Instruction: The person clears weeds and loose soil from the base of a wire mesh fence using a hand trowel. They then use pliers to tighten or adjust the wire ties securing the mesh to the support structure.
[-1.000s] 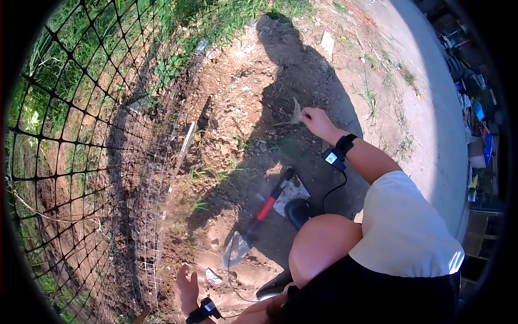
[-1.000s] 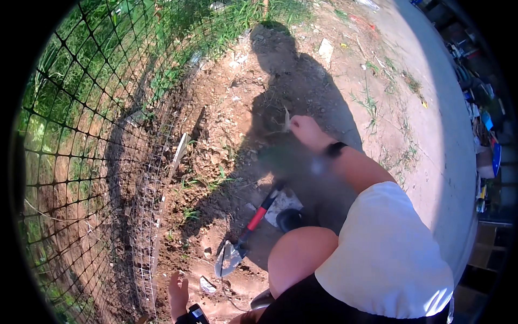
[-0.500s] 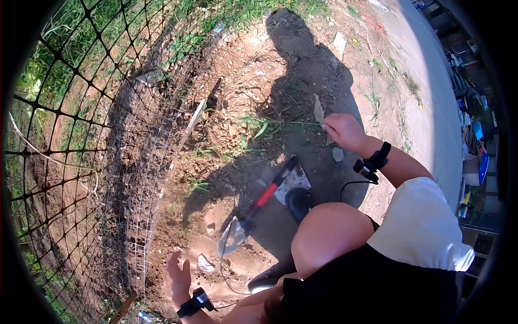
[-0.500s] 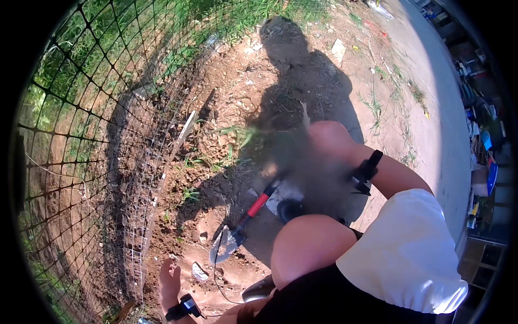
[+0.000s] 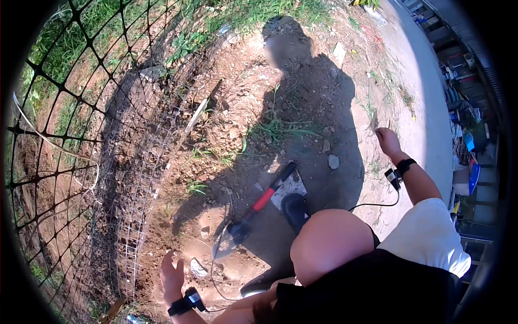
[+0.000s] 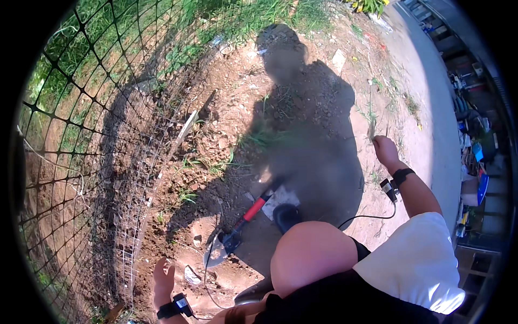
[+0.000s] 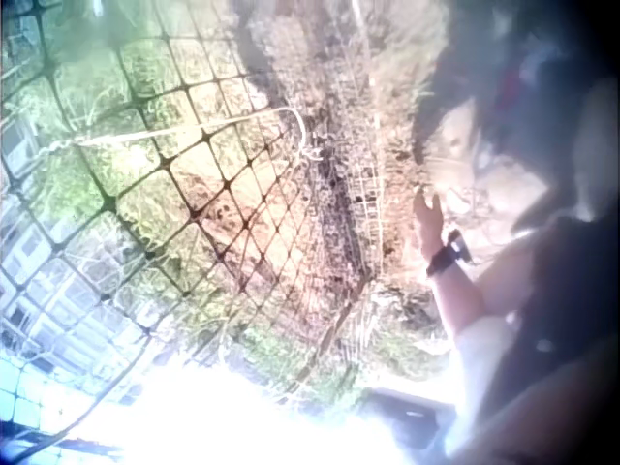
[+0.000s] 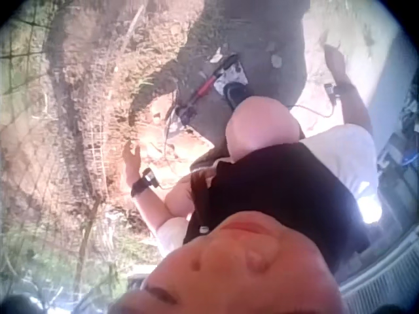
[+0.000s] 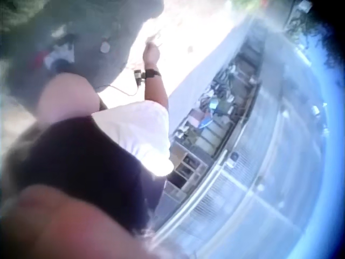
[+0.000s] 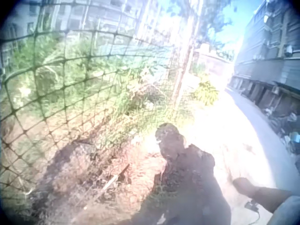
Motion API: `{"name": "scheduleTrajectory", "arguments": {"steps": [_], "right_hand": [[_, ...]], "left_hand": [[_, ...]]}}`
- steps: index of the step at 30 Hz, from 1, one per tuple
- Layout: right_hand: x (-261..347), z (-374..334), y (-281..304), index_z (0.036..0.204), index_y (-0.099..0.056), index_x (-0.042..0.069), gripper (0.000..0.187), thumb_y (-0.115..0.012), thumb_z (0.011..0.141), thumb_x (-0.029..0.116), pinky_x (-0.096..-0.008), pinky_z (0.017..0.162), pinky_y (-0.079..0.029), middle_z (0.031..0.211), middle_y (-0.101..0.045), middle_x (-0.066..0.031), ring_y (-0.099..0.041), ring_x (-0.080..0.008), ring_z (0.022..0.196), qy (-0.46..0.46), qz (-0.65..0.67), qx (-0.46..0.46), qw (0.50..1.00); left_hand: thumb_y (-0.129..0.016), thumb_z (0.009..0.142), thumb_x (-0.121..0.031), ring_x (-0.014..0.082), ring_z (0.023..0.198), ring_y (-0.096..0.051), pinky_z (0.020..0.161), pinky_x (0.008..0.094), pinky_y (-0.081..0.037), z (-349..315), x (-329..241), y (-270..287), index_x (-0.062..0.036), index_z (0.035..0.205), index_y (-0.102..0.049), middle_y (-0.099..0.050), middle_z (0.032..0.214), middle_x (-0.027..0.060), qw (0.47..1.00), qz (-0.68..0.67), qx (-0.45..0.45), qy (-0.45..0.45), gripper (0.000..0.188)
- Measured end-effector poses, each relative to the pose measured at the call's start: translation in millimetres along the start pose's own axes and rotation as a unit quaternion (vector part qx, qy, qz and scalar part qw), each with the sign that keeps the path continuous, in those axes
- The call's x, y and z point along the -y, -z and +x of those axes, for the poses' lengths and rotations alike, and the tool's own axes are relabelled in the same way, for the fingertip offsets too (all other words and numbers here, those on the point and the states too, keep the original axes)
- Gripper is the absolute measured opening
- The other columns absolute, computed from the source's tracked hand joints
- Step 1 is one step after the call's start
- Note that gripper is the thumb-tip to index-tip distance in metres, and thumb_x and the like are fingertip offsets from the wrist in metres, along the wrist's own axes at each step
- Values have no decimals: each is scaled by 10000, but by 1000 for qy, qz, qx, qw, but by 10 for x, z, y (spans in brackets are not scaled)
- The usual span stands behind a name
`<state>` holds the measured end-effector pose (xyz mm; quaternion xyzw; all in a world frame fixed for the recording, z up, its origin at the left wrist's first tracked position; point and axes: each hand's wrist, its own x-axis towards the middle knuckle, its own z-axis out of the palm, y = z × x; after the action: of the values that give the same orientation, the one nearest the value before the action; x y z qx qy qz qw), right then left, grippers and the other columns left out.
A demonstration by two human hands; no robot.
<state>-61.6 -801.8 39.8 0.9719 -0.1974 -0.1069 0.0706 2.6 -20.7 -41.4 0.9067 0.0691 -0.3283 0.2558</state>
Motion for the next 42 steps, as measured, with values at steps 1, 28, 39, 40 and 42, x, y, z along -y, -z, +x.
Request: {"name": "scheduleTrajectory", "arguments": {"steps": [1,28,39,40,42], "right_hand": [[-59,35,-199,1199,-443,0,432,-594,824,152,-440,732,-490,1113,-532,-266,-596,-397,883,-103,-61,64,991],[3490,1193,-567,834,-607,-8,308,-467,873,264,-479,700,-480,759,-616,-217,-599,-400,776,224,290,81,927],[2481,752,-420,814,-581,13,189,-539,839,195,-493,660,-469,699,-599,-212,-589,-402,700,178,159,64,969],[2478,737,-348,813,-582,14,194,-539,844,200,-490,654,-468,690,-596,-208,-586,-403,690,140,172,134,966],[2802,690,130,809,-581,15,194,-545,849,201,-479,639,-469,689,-597,-206,-587,-398,685,287,163,6,944]], "left_hand": [[-606,831,-180,350,1153,-482,984,411,-379,31,-36,2,-20,1217,-515,-532,1219,202,1000,13,5,-10,428],[-581,845,-229,356,1151,-478,970,426,-391,-179,-246,115,-33,1241,-485,-520,1224,197,998,52,-17,-13,452],[-606,813,-196,356,1129,-505,954,422,-408,-361,21,112,-26,1238,-500,-543,1208,197,999,37,-37,11,470],[-606,813,-196,356,1129,-505,954,422,-408,-355,20,111,-26,1238,-500,-543,1208,197,999,38,-37,11,470],[-605,816,-203,356,1130,-502,953,417,-408,-350,7,101,-15,1230,-499,-539,1213,198,999,36,-27,9,467]]}}
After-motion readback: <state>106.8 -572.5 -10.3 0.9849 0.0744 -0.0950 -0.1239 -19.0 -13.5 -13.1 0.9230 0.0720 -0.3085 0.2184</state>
